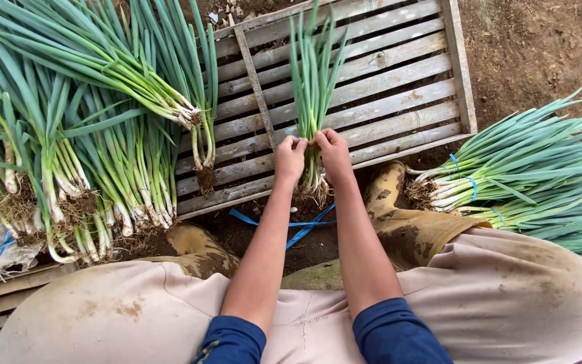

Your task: Bundling green onions together using plastic ties

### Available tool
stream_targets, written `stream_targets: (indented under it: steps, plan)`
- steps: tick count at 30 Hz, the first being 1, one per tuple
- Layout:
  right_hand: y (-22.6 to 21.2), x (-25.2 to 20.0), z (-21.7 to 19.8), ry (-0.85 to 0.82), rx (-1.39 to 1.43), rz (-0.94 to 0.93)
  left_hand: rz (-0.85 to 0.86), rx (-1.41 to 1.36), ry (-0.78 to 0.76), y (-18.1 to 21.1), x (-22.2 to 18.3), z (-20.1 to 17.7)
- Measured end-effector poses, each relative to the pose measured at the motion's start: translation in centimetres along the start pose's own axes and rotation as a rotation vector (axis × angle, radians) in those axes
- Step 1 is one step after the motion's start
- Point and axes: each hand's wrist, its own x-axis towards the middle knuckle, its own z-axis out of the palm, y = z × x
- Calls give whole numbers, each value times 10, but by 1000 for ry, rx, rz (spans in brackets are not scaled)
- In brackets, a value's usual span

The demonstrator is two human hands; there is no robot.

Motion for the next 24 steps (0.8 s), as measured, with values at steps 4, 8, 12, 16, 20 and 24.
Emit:
stream_targets:
  steps: [4,8,12,16,20,24]
  plan:
    - [46,-5,4,25,43,7,-57,33,26,-14,-24,-2]
    - [56,-14,-8,13,-17,5,56,-9,196,-15,-45,0]
    - [18,-20,-18,-96,-97,-15,211,6,338,-8,-43,0]
    - [8,-25,-25,-156,-89,8,255,-71,303,-10,-32,2]
    - [9,-28,-24,-47,-56,-63,272,-35,322,-11,-34,-2]
    - [9,-30,-24,5,-122,-90,369,19,361,-13,-33,-4]
